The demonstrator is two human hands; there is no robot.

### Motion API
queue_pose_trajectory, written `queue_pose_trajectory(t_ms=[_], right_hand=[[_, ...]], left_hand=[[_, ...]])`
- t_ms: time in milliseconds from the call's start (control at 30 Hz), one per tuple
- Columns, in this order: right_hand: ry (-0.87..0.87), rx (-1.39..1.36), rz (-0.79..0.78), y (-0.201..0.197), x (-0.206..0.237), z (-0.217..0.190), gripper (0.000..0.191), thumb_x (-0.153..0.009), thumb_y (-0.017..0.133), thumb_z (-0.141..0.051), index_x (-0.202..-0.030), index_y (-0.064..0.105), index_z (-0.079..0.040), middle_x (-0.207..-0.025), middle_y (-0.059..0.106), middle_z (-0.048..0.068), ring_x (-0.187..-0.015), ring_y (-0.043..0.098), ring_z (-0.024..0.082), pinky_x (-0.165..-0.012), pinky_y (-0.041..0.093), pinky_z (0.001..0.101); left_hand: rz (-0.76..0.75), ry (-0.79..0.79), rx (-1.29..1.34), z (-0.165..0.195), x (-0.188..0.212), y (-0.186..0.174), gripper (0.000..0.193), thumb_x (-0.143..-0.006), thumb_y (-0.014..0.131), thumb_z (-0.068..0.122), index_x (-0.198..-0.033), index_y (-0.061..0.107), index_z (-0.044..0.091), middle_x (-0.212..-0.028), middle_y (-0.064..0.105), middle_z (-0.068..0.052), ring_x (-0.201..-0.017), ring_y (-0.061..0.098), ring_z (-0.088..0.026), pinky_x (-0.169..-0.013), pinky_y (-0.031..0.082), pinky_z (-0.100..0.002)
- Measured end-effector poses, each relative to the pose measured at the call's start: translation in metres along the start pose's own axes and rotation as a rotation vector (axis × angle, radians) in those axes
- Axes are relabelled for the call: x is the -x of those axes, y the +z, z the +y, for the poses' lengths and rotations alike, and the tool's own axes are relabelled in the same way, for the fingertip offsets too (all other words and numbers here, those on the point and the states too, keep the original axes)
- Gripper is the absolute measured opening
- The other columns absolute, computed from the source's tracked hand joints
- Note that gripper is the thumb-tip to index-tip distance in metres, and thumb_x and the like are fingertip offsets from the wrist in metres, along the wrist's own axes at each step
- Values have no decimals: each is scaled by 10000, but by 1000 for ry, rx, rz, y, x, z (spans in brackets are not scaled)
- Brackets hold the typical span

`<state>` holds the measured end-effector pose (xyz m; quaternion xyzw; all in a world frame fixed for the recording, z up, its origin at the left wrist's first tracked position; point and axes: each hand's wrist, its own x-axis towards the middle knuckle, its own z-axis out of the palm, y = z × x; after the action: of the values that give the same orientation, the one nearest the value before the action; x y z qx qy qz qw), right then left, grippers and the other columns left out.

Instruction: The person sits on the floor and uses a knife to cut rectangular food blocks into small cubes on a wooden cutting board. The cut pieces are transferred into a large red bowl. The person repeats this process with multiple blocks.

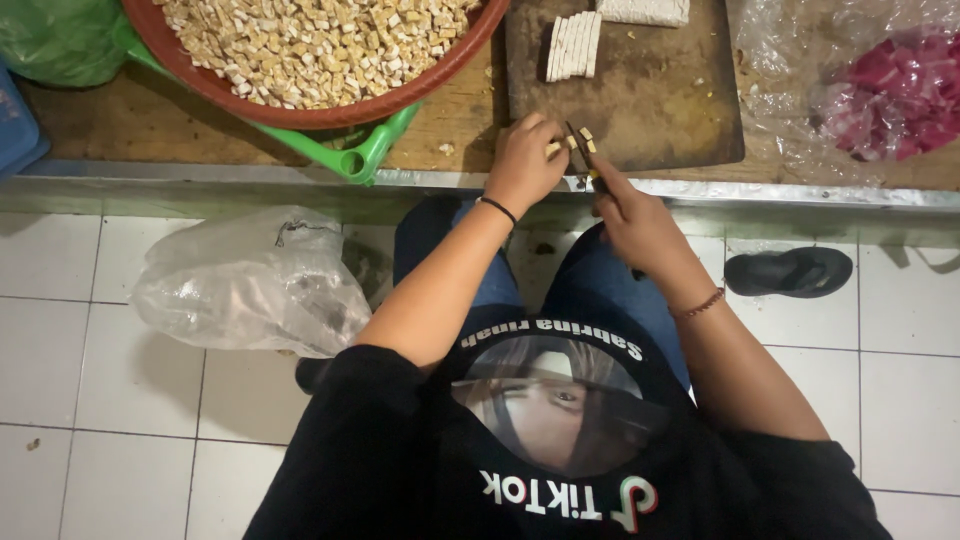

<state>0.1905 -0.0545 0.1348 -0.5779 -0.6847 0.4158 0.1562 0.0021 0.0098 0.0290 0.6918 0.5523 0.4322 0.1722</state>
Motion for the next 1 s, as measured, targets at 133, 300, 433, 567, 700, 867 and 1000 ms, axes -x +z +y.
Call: queue_pose_trajectory(t_ms=[133, 300, 433, 567, 700, 867, 1000], right_hand=[[8, 15, -21, 0, -11, -7, 557, -1008, 461, -156, -1559, 423, -223, -889, 727, 140, -660, 725, 219, -681, 574, 376], [51, 47, -45, -3, -14, -12, 554, -1011, 455, -168, -1561, 425, -228, -848, 714, 158, -643, 717, 238, -666, 571, 396], [101, 54, -62, -6, -13, -7, 558, -1005, 440, -177, -1559, 419, -242, -854, 720, 148, -638, 713, 250, -650, 573, 405], [-106, 163, -1, -8, -8, 3, 584, -1006, 483, -159, -1584, 432, -222, -871, 751, 164, -748, 705, 264, -721, 544, 415], [74, 73, -58, -11, 3, 6, 557, -1012, 464, -192, -1563, 422, -254, -899, 757, 131, -657, 716, 246, -647, 573, 393], [142, -39, -53, -18, 5, 0, 556, -1001, 456, -183, -1553, 425, -242, -921, 746, 109, -656, 709, 219, -581, 603, 382], [111, -37, -26, -20, -3, -3, 556, -1000, 458, -165, -1552, 438, -224, -908, 744, 129, -651, 698, 218, -599, 581, 378]], left_hand=[[-8, -30, -55, 8, -5, 1, 118, -799, 738, 158, -891, 694, 99, -929, 660, -106, -941, 649, -364, -801, 492, -484], [-13, -50, -79, 15, -9, 0, 125, -792, 734, 180, -892, 689, 119, -915, 657, -82, -936, 646, -343, -794, 467, -483], [-8, -53, -87, 17, -10, 2, 113, -798, 736, 186, -884, 694, 128, -913, 657, -73, -942, 648, -333, -801, 463, -476], [0, -30, -95, 14, -11, 4, 130, -803, 737, 195, -896, 690, 117, -933, 655, -78, -955, 643, -338, -806, 457, -479], [-9, -40, -97, 12, -12, 7, 135, -791, 742, 201, -887, 698, 118, -930, 653, -85, -957, 641, -344, -812, 460, -482], [33, 16, -26, 9, -16, 7, 257, -711, 771, 205, -927, 712, 79, -948, 659, -136, -916, 646, -380, -793, 495, -484], [9, -18, 28, 5, -18, 2, 237, -741, 758, 148, -940, 694, 38, -962, 665, -150, -917, 660, -385, -807, 535, -466]])
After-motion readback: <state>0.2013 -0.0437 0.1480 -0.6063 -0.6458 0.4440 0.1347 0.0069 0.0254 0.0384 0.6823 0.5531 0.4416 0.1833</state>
